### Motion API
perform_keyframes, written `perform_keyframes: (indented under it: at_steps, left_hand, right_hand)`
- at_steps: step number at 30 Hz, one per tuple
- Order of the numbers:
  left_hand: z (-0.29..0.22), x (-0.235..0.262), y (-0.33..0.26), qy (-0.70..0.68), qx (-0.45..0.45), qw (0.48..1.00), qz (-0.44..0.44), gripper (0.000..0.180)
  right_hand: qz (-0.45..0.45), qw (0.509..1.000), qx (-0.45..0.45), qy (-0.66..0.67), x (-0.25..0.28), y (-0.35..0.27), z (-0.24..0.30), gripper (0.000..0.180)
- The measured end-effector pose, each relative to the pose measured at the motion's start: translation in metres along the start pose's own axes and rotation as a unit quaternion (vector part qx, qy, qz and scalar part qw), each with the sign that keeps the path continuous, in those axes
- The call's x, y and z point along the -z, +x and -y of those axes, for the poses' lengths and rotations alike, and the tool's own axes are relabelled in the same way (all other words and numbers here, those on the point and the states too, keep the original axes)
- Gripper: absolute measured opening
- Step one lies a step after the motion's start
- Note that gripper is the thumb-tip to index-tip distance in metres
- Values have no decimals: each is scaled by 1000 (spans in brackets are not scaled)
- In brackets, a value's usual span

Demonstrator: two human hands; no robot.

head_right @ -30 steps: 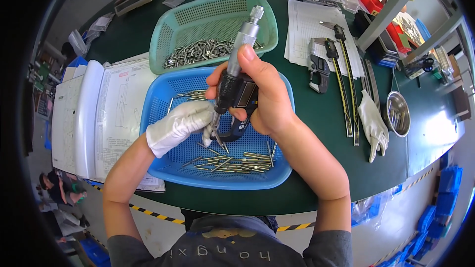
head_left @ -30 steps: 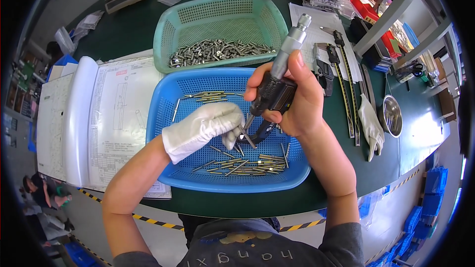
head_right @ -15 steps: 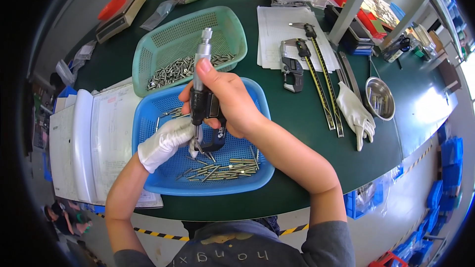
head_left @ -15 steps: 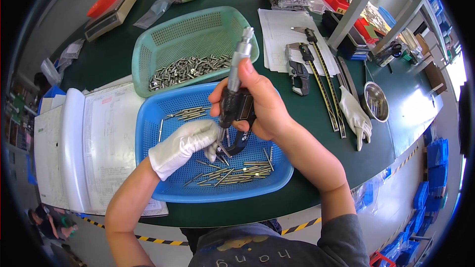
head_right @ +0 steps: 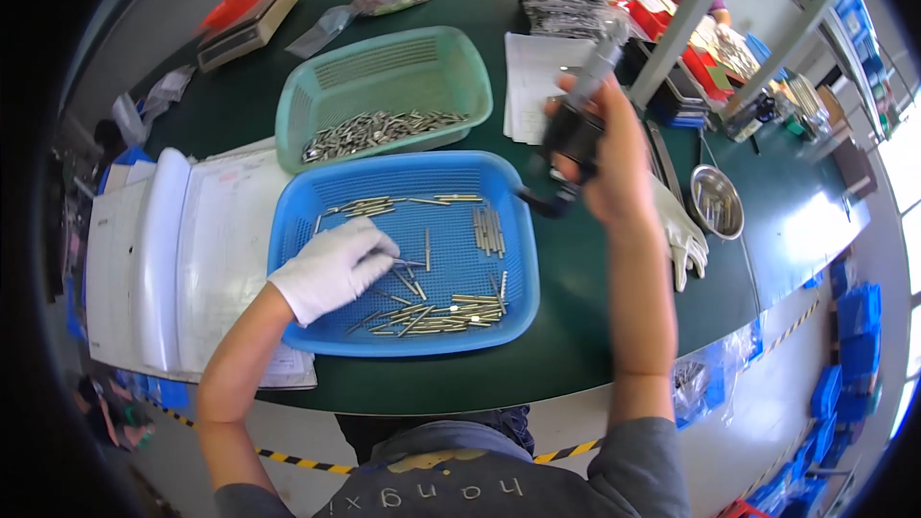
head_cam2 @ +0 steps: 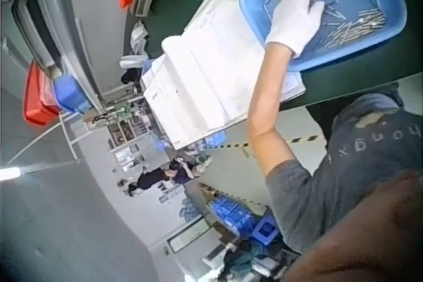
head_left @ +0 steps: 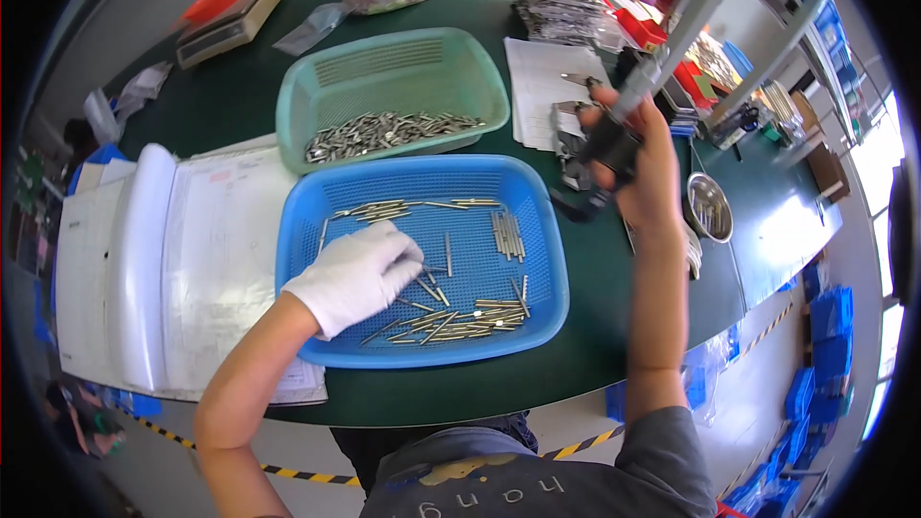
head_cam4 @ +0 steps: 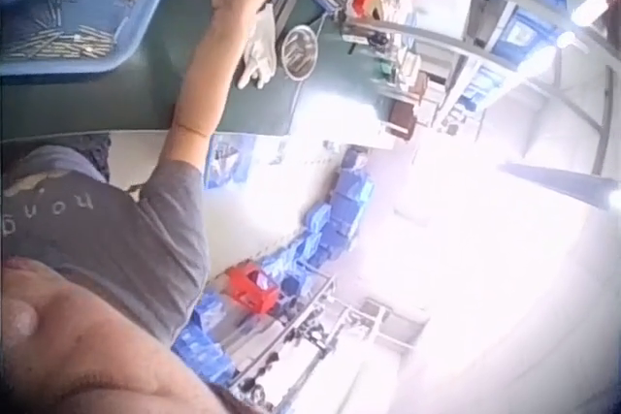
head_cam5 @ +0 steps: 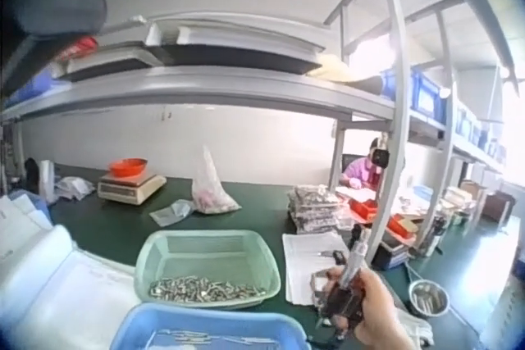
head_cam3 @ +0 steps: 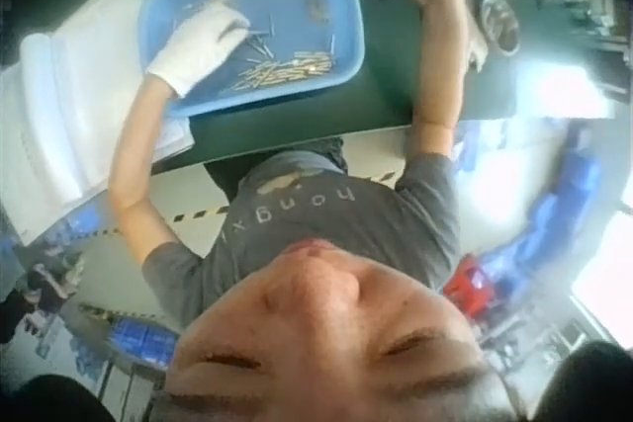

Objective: Measure the dimensions of small metal hardware pins using a micrometer and digital calipers.

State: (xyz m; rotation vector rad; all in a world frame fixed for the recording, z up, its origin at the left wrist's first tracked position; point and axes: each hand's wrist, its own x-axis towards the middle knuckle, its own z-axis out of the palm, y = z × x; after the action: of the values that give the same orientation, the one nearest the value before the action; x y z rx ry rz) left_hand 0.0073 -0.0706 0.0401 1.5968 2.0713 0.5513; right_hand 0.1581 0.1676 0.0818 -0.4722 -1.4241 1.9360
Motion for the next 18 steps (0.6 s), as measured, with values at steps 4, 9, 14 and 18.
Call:
perform_keyframes:
  at_steps: [4,9,14,18]
  left_hand:
    - [-2,9,-15,196,34,979,-52,50]
    - [21,9,5,224,83,969,-60,40]
    - [24,-8,25,293,61,952,-72,18]
    - [25,-11,32,322,40,944,-59,16]
  right_hand:
    - [-12,972,-152,-177,53,-25,1,28]
    - [28,914,-226,-336,69,-46,-18,22]
    - [51,890,-235,-387,71,-46,-31,22]
    - [35,892,-218,-396,72,-42,-37,22]
